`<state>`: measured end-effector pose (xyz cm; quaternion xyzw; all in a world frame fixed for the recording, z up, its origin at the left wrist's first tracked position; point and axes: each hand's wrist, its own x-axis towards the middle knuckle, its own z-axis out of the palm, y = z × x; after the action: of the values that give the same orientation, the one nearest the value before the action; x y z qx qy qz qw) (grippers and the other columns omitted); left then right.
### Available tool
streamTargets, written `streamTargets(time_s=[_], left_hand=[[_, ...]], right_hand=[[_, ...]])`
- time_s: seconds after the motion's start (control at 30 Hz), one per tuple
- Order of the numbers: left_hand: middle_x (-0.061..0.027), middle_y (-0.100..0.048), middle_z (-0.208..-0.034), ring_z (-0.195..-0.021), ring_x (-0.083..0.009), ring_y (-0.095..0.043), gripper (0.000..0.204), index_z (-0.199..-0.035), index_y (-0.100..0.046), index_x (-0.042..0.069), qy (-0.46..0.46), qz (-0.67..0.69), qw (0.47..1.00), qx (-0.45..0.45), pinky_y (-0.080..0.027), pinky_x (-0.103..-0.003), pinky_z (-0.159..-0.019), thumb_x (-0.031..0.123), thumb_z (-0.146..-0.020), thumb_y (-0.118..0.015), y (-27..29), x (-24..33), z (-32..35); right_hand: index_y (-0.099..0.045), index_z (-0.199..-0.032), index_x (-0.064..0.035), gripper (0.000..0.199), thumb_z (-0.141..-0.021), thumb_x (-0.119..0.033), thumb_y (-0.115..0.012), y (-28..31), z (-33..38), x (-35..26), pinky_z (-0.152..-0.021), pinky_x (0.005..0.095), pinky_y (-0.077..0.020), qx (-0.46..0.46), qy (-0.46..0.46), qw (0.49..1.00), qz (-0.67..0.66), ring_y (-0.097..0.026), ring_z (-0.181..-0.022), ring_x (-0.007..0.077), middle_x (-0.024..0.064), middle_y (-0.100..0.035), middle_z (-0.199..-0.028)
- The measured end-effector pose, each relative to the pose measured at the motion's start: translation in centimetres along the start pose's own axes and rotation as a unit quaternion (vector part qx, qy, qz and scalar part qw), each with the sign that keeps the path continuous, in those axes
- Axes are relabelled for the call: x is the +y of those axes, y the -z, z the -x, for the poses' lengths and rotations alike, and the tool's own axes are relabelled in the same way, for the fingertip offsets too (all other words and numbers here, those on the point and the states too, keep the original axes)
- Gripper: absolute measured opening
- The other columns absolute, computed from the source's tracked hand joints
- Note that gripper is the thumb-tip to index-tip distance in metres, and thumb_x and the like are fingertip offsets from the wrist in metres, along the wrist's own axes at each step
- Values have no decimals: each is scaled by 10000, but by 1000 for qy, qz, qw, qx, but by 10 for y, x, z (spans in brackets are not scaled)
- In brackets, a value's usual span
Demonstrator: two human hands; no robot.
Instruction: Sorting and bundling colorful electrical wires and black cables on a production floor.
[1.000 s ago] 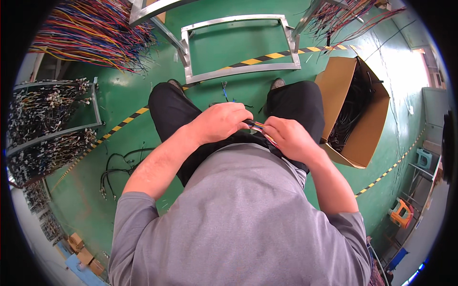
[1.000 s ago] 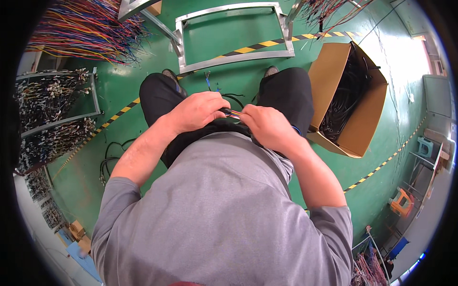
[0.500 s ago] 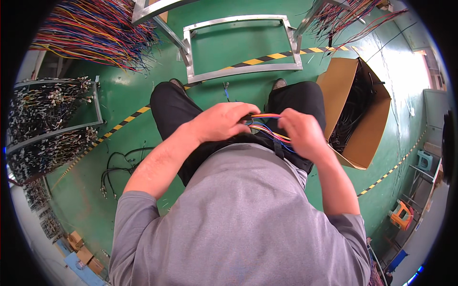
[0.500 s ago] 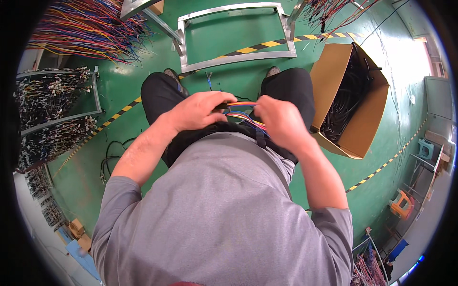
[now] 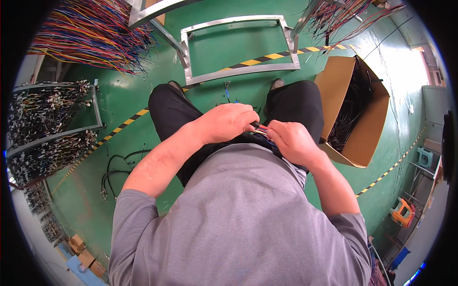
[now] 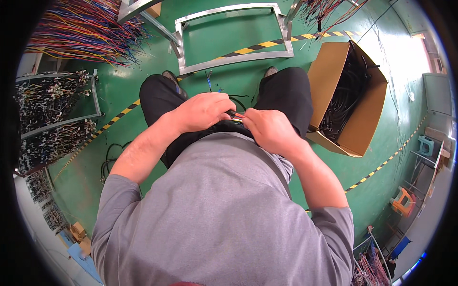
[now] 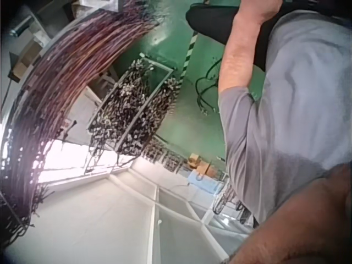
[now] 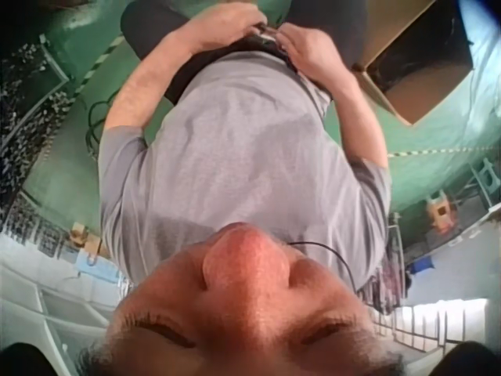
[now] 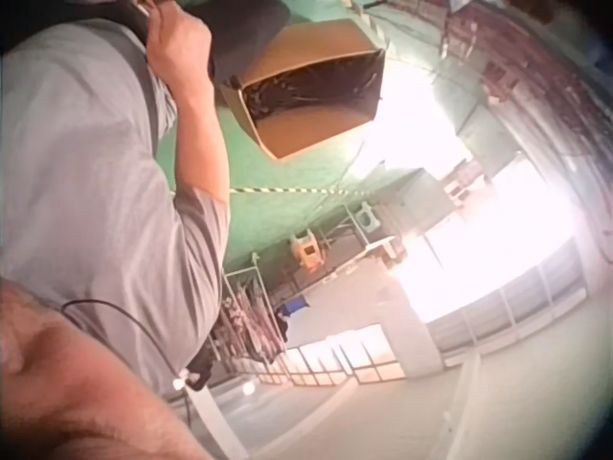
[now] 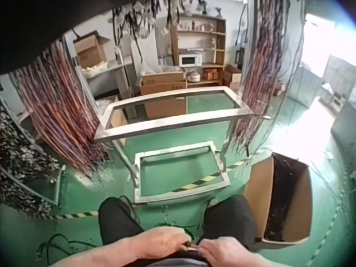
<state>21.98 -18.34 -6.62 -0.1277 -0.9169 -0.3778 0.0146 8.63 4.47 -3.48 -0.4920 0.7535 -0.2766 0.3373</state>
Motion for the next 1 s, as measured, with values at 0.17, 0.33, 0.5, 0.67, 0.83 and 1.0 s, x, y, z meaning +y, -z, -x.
streamTargets(time_s=[0.17,0.33,0.5,0.67,0.83,1.0], left_hand=[[-114,-639,-912,-902,-342,-654,208,-1044,-655,55,-7,-23,1000,7,-531,-463,-781,141,-901,-779,3,-3,1],[-112,-632,-881,-880,-341,-652,200,-1013,-656,49,14,-33,999,26,-526,-461,-769,140,-889,-784,9,-9,5],[-117,-633,-886,-872,-345,-649,215,-1018,-657,41,-21,-29,999,35,-525,-463,-761,141,-884,-792,-3,0,-7],[-117,-637,-903,-881,-345,-644,229,-1029,-656,36,6,-44,998,37,-525,-460,-764,139,-878,-795,12,-13,5],[-118,-648,-913,-867,-352,-645,242,-1031,-657,39,-3,-39,998,50,-522,-467,-752,144,-868,-802,7,-10,3],[-118,-648,-909,-856,-348,-648,244,-1036,-657,42,1,-46,998,47,-523,-465,-741,137,-866,-805,13,-2,-2]], right_hand=[[-672,-976,-12,227,-1069,-197,-579,-7,-6,-7,-699,469,-507,17,17,999,-29,-648,-747,387,193,-662,-804],[-661,-979,0,229,-1087,-166,-546,24,4,5,-720,344,-489,-37,-119,978,-165,-559,-747,169,89,-601,-782],[-651,-962,10,248,-1079,-182,-548,-7,-13,-8,-779,382,-509,1,-55,994,-91,-603,-765,285,166,-641,-841],[-702,-1099,-17,280,-1132,-227,-520,9,-9,7,-725,281,-463,-62,-109,968,-218,-520,-768,96,-3,-570,-813],[-663,-993,-42,263,-1132,-213,-520,3,-2,17,-710,266,-442,-29,-131,942,-307,-492,-767,88,-5,-557,-814],[-621,-1012,18,245,-1111,-195,-552,4,-13,-8,-772,387,-502,-28,-89,982,-167,-598,-803,262,130,-662,-895]])
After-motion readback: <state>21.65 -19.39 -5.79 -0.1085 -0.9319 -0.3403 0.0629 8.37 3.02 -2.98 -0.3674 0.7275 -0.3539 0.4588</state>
